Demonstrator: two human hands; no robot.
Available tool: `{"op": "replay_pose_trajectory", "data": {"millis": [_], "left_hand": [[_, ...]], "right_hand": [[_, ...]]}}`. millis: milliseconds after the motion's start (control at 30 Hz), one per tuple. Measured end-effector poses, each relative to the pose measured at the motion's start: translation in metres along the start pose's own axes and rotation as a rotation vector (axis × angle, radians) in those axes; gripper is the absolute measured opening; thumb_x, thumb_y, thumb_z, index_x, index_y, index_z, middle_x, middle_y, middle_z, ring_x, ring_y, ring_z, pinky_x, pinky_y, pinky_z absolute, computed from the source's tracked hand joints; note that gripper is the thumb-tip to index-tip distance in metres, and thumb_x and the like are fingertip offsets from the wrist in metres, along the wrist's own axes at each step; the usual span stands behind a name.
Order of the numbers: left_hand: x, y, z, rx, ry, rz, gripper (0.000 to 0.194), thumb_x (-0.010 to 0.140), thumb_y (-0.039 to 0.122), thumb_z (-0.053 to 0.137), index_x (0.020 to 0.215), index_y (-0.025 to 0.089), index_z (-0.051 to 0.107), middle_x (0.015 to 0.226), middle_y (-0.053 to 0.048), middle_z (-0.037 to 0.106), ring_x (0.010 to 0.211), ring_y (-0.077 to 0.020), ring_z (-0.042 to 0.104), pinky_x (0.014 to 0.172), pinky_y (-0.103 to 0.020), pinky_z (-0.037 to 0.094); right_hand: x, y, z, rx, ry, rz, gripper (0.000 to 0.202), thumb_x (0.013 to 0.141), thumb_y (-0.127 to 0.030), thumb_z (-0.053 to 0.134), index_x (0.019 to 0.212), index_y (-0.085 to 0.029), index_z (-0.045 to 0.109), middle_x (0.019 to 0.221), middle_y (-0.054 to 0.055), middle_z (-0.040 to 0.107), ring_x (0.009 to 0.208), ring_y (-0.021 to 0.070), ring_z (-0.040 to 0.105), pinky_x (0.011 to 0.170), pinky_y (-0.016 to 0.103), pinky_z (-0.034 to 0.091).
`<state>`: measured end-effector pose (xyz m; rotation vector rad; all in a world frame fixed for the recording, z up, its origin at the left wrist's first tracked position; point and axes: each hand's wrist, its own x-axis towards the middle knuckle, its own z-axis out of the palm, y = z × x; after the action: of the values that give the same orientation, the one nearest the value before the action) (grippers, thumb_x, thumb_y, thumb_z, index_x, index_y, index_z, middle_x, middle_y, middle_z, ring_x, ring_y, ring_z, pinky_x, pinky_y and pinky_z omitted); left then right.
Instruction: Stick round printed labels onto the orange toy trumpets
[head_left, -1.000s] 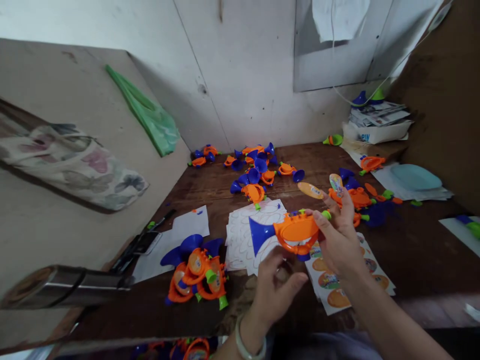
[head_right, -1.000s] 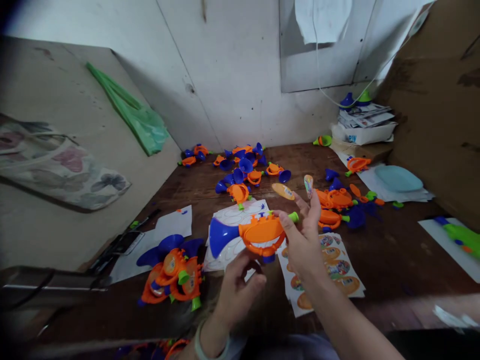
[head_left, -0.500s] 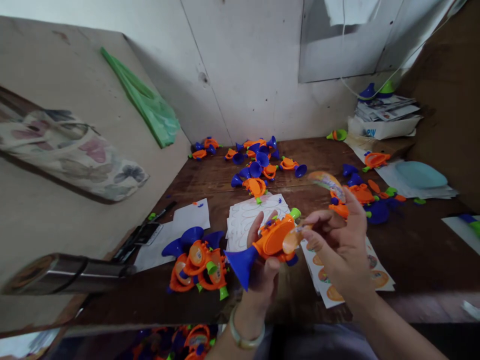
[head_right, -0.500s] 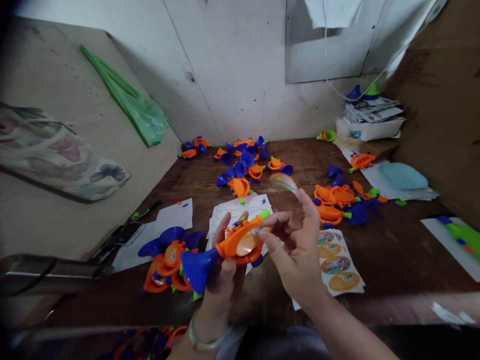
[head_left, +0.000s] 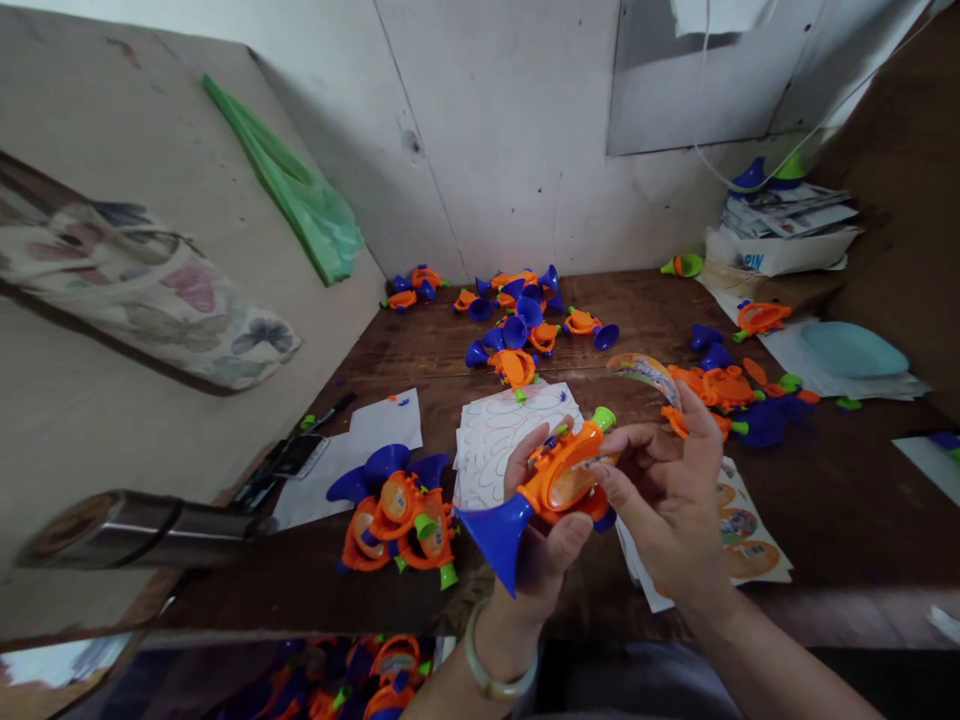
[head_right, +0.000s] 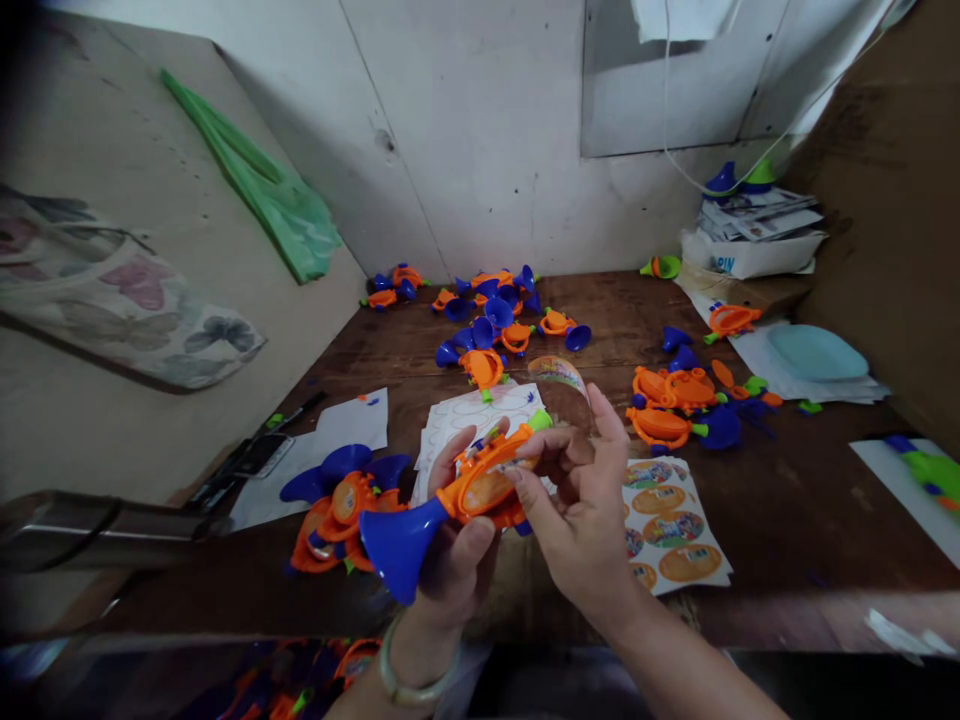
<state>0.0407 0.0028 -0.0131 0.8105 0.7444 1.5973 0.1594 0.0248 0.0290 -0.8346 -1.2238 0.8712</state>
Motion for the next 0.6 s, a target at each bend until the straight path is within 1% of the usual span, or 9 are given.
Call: {"op": "replay_pose_trajectory", "data": {"millis": [133,200,300,433,600], "left_hand": [[0.0020,0.0025,0.0034,0.006,0.004,0.019,0.077,0.080,0.055,0.095,0.145,0.034,0.062,0.153,-0.013,0.070,0.143,-0.0413,0.067,0.123,-0.062,0.052],[0.0029,0.0022,0.0041,0.017,0.004,0.026,0.073,0.082,0.055,0.093,0.145,0.033,0.062,0.155,-0.013,0.069,0.142,-0.0410,0.068,0.123,-0.063,0.052],[0.0035,0.0007,0.0037,0.023,0.016,0.017,0.074,0.083,0.054,0.092,0.147,0.031,0.061,0.156,-0.015,0.068,0.141,-0.0403,0.068,0.123,-0.062,0.052],[0.0037,-0.0001,0.0032,-0.011,0.029,-0.003,0.075,0.082,0.051,0.094,0.146,0.030,0.062,0.155,-0.015,0.069,0.140,-0.0404,0.070,0.122,-0.062,0.053],[0.0041,0.0020,0.0050,-0.006,0.040,0.000,0.073,0.082,0.049,0.094,0.145,0.030,0.063,0.155,-0.015,0.069,0.142,-0.0402,0.068,0.124,-0.062,0.051]], "right_hand": [[0.0001,0.0004,0.0005,0.001,0.002,-0.003,0.081,0.097,-0.014,0.076,0.161,-0.045,0.038,0.097,-0.006,0.072,0.084,0.0150,0.075,0.068,0.026,0.068],[0.0005,0.0005,0.0007,-0.006,0.002,-0.005,0.081,0.097,-0.014,0.075,0.162,-0.045,0.037,0.097,-0.005,0.072,0.084,0.0153,0.075,0.068,0.026,0.068],[0.0014,0.0001,0.0002,-0.008,-0.006,-0.002,0.081,0.097,-0.014,0.076,0.161,-0.044,0.037,0.097,-0.005,0.072,0.084,0.0159,0.076,0.066,0.026,0.068],[0.0019,-0.0005,-0.0003,0.035,-0.011,0.058,0.080,0.097,-0.015,0.077,0.160,-0.044,0.037,0.097,-0.005,0.072,0.079,0.0151,0.075,0.058,0.023,0.064],[0.0018,0.0010,0.0011,0.033,0.001,0.037,0.079,0.097,-0.017,0.078,0.160,-0.043,0.037,0.097,-0.005,0.073,0.084,0.0147,0.075,0.070,0.025,0.067]]}}
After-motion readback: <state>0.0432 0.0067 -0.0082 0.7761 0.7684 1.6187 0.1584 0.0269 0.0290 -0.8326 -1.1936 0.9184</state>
